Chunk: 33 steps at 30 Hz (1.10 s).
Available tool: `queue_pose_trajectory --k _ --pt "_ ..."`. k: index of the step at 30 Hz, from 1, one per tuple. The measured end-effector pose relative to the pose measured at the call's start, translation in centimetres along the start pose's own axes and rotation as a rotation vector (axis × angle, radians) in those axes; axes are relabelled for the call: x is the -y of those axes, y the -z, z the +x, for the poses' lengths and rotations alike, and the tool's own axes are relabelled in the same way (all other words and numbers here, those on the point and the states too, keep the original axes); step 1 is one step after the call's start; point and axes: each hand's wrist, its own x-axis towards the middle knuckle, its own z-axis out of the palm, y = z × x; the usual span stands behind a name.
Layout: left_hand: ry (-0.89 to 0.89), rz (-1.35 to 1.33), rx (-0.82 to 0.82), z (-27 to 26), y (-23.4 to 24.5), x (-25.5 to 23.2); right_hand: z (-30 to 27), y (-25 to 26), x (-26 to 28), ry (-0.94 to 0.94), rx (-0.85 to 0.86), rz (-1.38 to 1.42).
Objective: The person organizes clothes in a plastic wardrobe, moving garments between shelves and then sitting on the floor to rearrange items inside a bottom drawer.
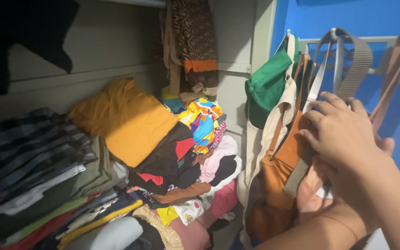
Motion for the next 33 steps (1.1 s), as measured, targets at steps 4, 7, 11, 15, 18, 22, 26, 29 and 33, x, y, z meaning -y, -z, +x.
queue_pose_trajectory --k 4,7,11,15,18,22,26,29,33 --pt "0.102 -0.166 0.081 0.9 -2.0 2.0 0.6 -3.7 -1.0 -0.038 0.017 0.034" --pt "0.088 -0.19 0.103 0.6 -1.3 2.9 0.7 -5.8 -1.7 -0.059 0.042 0.01" --pt "0.031 -0.217 0.147 -0.5 0.4 4.0 1.1 -6.5 -1.4 -0.074 -0.032 0.06" --pt "-0.041 -0.242 0.199 -3.1 3.7 5.4 0.0 -3.5 1.7 -0.229 -0.313 0.504" --pt "-0.116 -0.227 0.214 -4.7 8.1 7.6 0.9 -1.9 5.4 -0.053 -0.509 0.601" --pt "-0.222 -0.04 0.135 -4.9 17.2 12.6 4.3 -3.8 10.8 -0.068 -0.161 1.104" --pt "-0.213 0.405 0.003 -1.8 28.0 18.6 9.2 -9.6 16.5 -0.172 -0.049 1.29" --pt "-0.036 0.764 0.026 0.3 32.5 23.2 12.9 -14.0 20.0 0.012 -0.239 1.311" --pt "0.137 0.978 -0.019 3.4 35.2 31.3 19.2 -18.6 23.6 0.114 -0.22 1.207"
